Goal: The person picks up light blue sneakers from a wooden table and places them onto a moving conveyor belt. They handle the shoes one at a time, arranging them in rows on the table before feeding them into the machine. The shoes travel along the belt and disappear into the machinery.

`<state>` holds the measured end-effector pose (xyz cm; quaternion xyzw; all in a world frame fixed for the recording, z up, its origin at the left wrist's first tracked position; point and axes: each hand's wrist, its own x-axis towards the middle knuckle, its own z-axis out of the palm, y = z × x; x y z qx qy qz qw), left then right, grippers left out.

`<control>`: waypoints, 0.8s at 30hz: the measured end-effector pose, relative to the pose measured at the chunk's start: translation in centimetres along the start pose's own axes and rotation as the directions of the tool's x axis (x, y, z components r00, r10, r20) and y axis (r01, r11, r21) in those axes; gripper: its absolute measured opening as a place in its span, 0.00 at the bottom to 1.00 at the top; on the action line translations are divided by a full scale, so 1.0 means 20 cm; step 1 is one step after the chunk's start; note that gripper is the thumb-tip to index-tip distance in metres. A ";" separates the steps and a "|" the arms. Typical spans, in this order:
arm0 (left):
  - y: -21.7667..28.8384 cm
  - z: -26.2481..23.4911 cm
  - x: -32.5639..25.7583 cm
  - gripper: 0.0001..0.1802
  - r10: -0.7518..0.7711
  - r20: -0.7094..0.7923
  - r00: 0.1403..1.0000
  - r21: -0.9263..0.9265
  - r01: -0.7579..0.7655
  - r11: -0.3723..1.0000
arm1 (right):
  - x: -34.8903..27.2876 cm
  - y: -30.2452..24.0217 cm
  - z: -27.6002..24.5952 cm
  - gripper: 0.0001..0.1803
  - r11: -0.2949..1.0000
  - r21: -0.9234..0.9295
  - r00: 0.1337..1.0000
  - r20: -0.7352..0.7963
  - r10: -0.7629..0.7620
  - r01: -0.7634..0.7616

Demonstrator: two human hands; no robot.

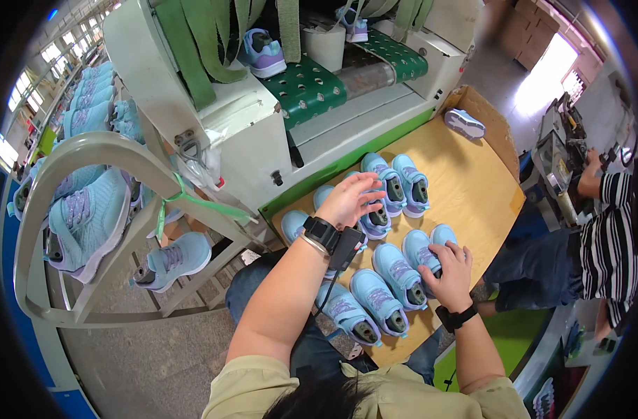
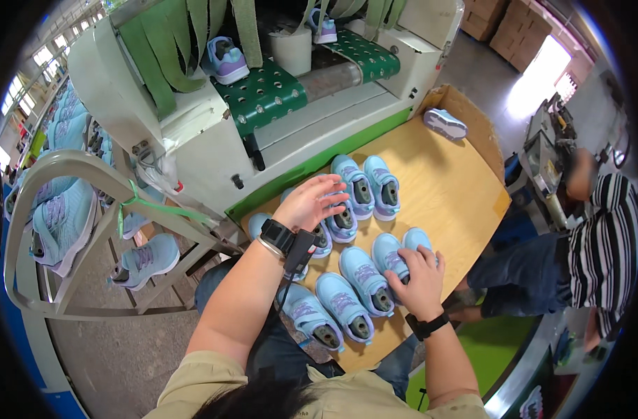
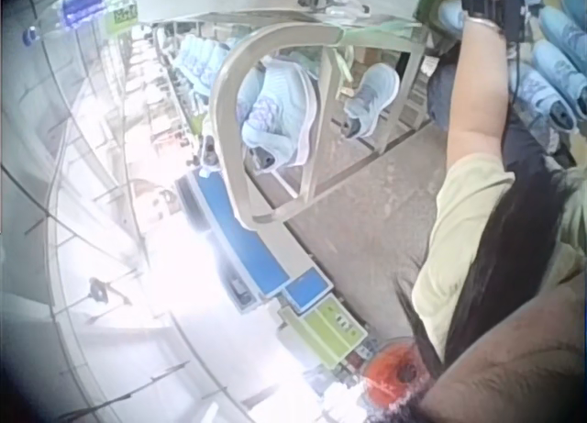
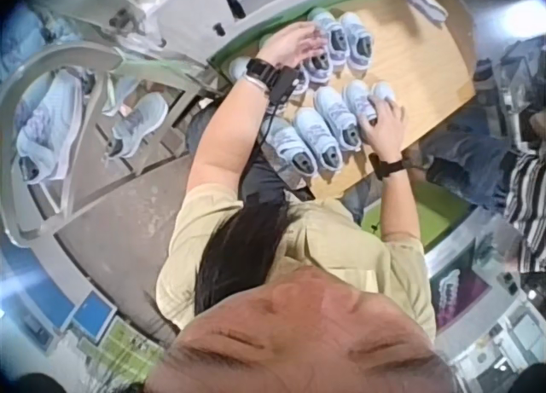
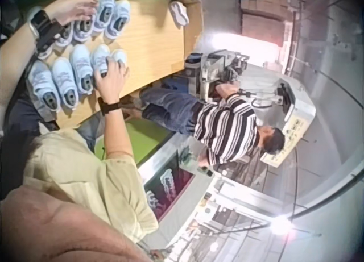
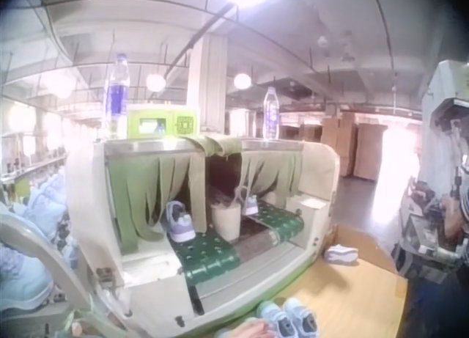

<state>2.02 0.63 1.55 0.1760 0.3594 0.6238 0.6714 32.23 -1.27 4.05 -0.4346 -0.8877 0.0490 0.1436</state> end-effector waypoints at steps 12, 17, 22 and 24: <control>-0.01 -0.02 0.01 0.16 0.008 0.036 0.999 -0.015 -0.007 1.000 | -0.01 0.00 0.01 0.25 1.000 -0.009 1.000 -0.028 0.005 -0.005; 0.00 -0.01 0.00 0.16 0.003 0.032 0.999 -0.011 -0.002 1.000 | 0.00 0.00 0.01 0.25 1.000 -0.006 1.000 -0.031 0.004 -0.004; 0.00 -0.01 -0.01 0.16 -0.005 0.024 1.000 -0.006 0.005 1.000 | 0.00 -0.01 0.01 0.25 1.000 -0.002 0.999 -0.036 -0.002 0.001; 0.00 -0.01 0.00 0.16 -0.003 0.024 1.000 -0.007 0.003 1.000 | 0.00 -0.01 0.01 0.25 1.000 0.001 0.999 -0.039 -0.002 0.002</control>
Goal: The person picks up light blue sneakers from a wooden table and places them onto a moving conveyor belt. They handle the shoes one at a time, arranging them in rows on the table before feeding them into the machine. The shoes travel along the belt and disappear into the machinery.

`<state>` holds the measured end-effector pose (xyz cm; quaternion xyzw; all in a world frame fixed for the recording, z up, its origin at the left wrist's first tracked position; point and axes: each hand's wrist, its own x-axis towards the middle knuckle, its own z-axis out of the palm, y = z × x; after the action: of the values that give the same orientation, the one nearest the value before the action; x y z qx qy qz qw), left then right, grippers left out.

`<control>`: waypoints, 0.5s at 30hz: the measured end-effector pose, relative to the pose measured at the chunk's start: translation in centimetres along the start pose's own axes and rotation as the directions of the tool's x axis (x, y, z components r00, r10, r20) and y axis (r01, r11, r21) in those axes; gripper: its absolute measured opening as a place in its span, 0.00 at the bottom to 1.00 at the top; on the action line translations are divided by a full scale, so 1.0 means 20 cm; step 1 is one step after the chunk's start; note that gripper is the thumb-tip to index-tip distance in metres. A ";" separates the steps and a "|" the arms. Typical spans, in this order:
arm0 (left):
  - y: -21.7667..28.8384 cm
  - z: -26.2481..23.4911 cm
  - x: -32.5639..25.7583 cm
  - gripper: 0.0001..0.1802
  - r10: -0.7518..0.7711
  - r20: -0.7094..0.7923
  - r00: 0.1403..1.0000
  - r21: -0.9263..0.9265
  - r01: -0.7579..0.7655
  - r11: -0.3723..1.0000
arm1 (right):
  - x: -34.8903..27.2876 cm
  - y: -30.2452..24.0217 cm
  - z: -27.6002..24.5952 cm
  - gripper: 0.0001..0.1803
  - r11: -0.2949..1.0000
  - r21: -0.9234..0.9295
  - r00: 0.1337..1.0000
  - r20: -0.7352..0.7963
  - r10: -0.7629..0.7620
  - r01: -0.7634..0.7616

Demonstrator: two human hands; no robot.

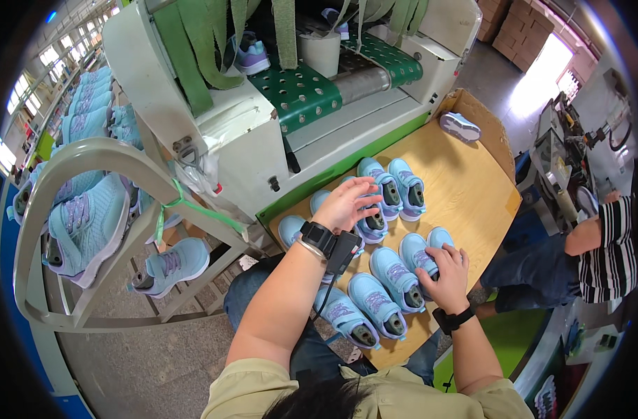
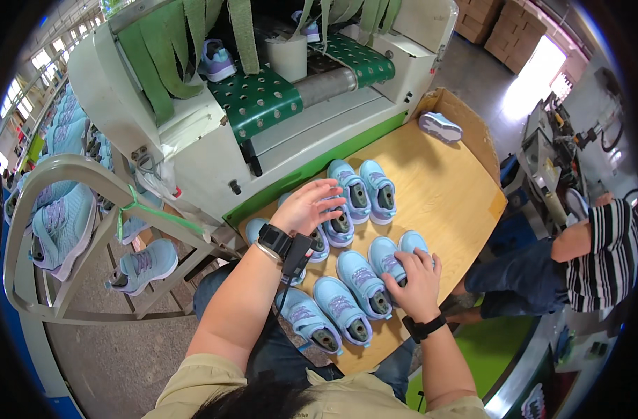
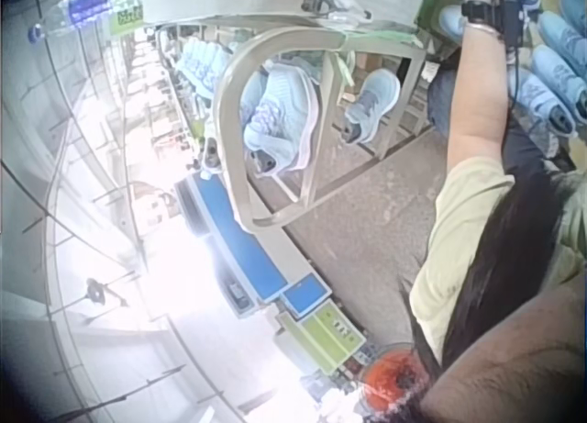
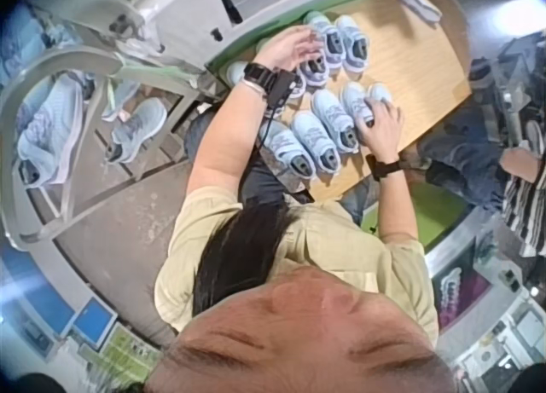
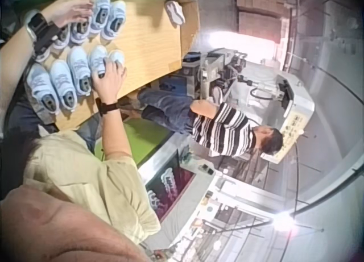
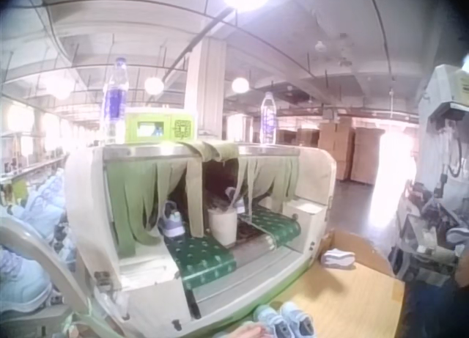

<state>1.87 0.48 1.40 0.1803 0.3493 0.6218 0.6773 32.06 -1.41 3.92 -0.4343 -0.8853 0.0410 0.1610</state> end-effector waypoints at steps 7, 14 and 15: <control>0.00 0.00 0.00 0.15 0.004 0.002 1.000 0.004 -0.004 1.000 | 0.00 0.01 0.01 0.24 1.000 -0.002 1.000 -0.005 -0.001 0.001; 0.01 0.02 0.00 0.17 0.003 -0.006 1.000 0.012 -0.003 1.000 | 0.00 0.01 0.01 0.24 1.000 -0.002 1.000 -0.015 -0.004 0.004; 0.01 0.02 0.00 0.17 0.003 -0.003 1.000 0.010 -0.003 1.000 | 0.00 0.01 0.01 0.24 1.000 -0.001 1.000 -0.016 -0.006 0.006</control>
<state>2.01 0.53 1.72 0.1833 0.3530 0.6213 0.6751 32.04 -1.27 3.77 -0.4319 -0.8854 0.0367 0.1681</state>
